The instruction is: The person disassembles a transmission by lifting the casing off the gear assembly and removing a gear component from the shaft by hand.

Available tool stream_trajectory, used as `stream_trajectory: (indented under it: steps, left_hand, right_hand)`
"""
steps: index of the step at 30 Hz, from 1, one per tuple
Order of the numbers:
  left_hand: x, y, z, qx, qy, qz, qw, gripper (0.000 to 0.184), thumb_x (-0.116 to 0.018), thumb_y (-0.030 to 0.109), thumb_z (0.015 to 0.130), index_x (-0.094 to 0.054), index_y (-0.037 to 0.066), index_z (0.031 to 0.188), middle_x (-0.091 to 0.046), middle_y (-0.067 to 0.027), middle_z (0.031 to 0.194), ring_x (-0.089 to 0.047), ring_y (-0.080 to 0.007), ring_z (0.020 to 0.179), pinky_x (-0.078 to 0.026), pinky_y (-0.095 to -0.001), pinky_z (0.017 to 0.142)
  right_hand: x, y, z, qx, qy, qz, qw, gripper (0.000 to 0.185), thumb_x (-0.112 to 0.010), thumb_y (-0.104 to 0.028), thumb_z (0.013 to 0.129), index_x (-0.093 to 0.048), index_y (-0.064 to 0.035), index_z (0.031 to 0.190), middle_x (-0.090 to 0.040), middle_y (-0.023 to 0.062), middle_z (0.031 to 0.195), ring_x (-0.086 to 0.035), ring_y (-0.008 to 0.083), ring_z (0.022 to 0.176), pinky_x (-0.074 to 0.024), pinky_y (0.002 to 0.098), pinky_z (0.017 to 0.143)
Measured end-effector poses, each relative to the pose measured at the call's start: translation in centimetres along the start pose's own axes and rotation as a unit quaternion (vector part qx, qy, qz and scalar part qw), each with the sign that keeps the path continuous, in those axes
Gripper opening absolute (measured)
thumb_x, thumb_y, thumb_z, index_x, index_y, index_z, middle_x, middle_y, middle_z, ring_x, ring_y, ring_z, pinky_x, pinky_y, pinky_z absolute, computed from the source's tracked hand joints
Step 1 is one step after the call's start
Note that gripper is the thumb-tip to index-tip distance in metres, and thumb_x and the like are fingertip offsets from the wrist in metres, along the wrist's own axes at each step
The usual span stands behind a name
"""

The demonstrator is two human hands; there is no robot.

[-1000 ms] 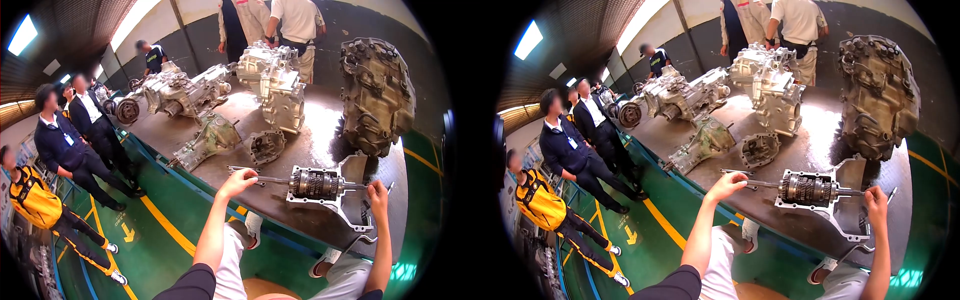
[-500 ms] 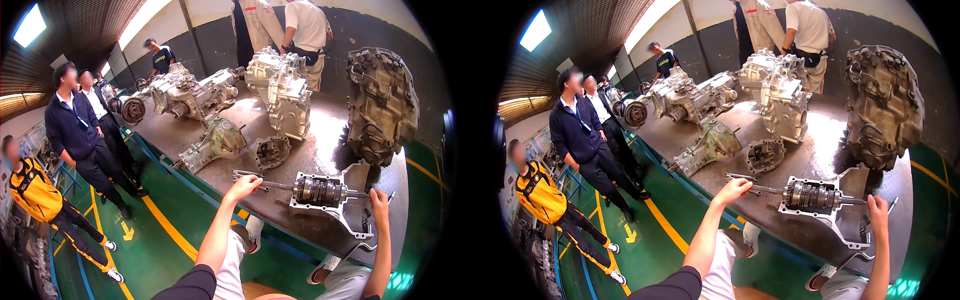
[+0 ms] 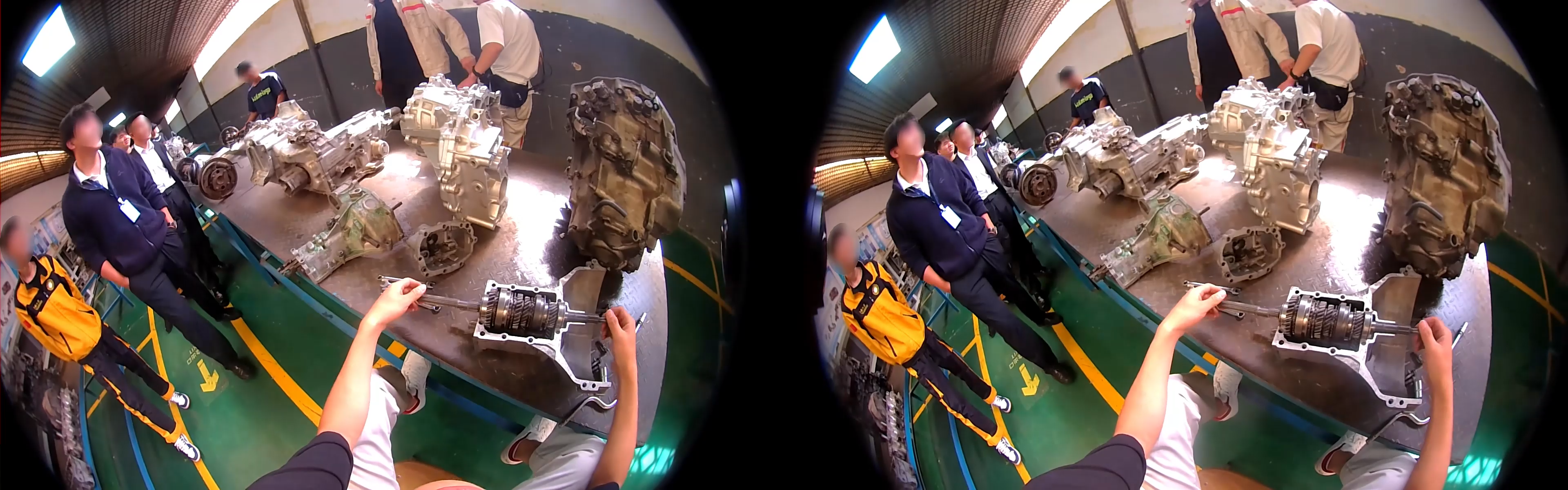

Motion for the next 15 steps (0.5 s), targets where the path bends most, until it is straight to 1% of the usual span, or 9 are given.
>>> stream_trajectory:
  steps: [2,3,5,8,9,11,15]
  left_hand:
    - [-0.2,0.2,-0.3,0.005,-0.037,-0.028,0.999,0.031,-0.065,0.026,0.095,-0.062,0.002,0.114,-0.063,-0.0017,0.091,-0.059,-0.0094,0.076,-0.051,-0.0246,0.071]
    - [-0.3,0.3,-0.3,0.005,-0.037,-0.029,0.999,0.031,-0.065,0.026,0.095,-0.062,0.002,0.114,-0.063,-0.0017,0.091,-0.059,-0.0094,0.076,-0.051,-0.0246,0.071]
    - [-0.7,0.6,-0.5,-0.020,-0.066,-0.049,0.996,0.029,-0.067,0.023,0.093,-0.063,0.001,0.112,-0.063,-0.0003,0.089,-0.059,-0.0083,0.077,-0.050,-0.0242,0.072]
    - [-0.7,0.3,-0.2,-0.026,-0.079,-0.030,0.996,0.026,-0.067,0.022,0.093,-0.065,0.001,0.109,-0.062,0.0007,0.087,-0.057,-0.0076,0.077,-0.049,-0.0237,0.071]
    - [-0.7,0.1,-0.1,-0.025,-0.079,-0.029,0.996,0.026,-0.067,0.022,0.093,-0.065,0.001,0.109,-0.062,0.0007,0.087,-0.057,-0.0076,0.077,-0.049,-0.0237,0.071]
    - [-0.6,-0.3,0.2,-0.033,-0.061,-0.011,0.998,0.024,-0.067,0.021,0.092,-0.066,0.000,0.103,-0.060,0.0013,0.081,-0.054,-0.0079,0.071,-0.046,-0.0239,0.064]
    - [-0.7,-0.5,0.3,-0.035,-0.043,0.017,0.998,0.025,-0.066,0.024,0.093,-0.066,0.000,0.102,-0.061,0.0013,0.081,-0.054,-0.0082,0.070,-0.047,-0.0251,0.064]
  right_hand:
    - [0.1,-0.4,-0.1,0.050,-0.058,-0.007,0.997,0.020,-0.060,-0.022,0.096,-0.057,-0.0031,0.090,-0.052,-0.0004,0.069,-0.049,0.0079,0.062,-0.0390,0.0235,0.057]
    - [0.1,-0.5,-0.2,0.049,-0.058,-0.008,0.997,0.020,-0.060,-0.022,0.096,-0.057,-0.0031,0.090,-0.052,-0.0004,0.069,-0.049,0.0079,0.062,-0.0390,0.0235,0.057]
    - [0.0,-0.9,-0.5,0.073,-0.061,-0.025,0.995,0.018,-0.060,-0.019,0.096,-0.056,-0.0030,0.090,-0.051,-0.0008,0.068,-0.048,0.0082,0.062,-0.0375,0.0238,0.056]
    - [0.0,-0.8,-0.5,0.081,-0.055,-0.036,0.995,0.020,-0.059,-0.020,0.097,-0.055,-0.0031,0.087,-0.050,-0.0012,0.068,-0.046,0.0080,0.061,-0.0359,0.0238,0.056]
    - [0.0,-0.7,-0.5,0.081,-0.055,-0.035,0.995,0.020,-0.059,-0.020,0.097,-0.055,-0.0031,0.087,-0.050,-0.0012,0.068,-0.046,0.0080,0.061,-0.0359,0.0238,0.056]
    - [0.1,-0.6,-0.4,0.080,-0.045,-0.050,0.995,0.023,-0.059,-0.021,0.097,-0.054,-0.0036,0.084,-0.048,-0.0019,0.067,-0.044,0.0072,0.061,-0.0340,0.0238,0.055]
    - [0.2,-0.4,-0.4,0.082,-0.035,-0.060,0.994,0.026,-0.058,-0.023,0.098,-0.052,-0.0041,0.081,-0.046,-0.0025,0.066,-0.041,0.0068,0.060,-0.0327,0.0240,0.055]
Point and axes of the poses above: each hand's wrist, its own z-axis towards the middle knuckle, its own x-axis out of the back of the hand, y = z × x, the point moved 6 cm from there along z, towards the middle knuckle
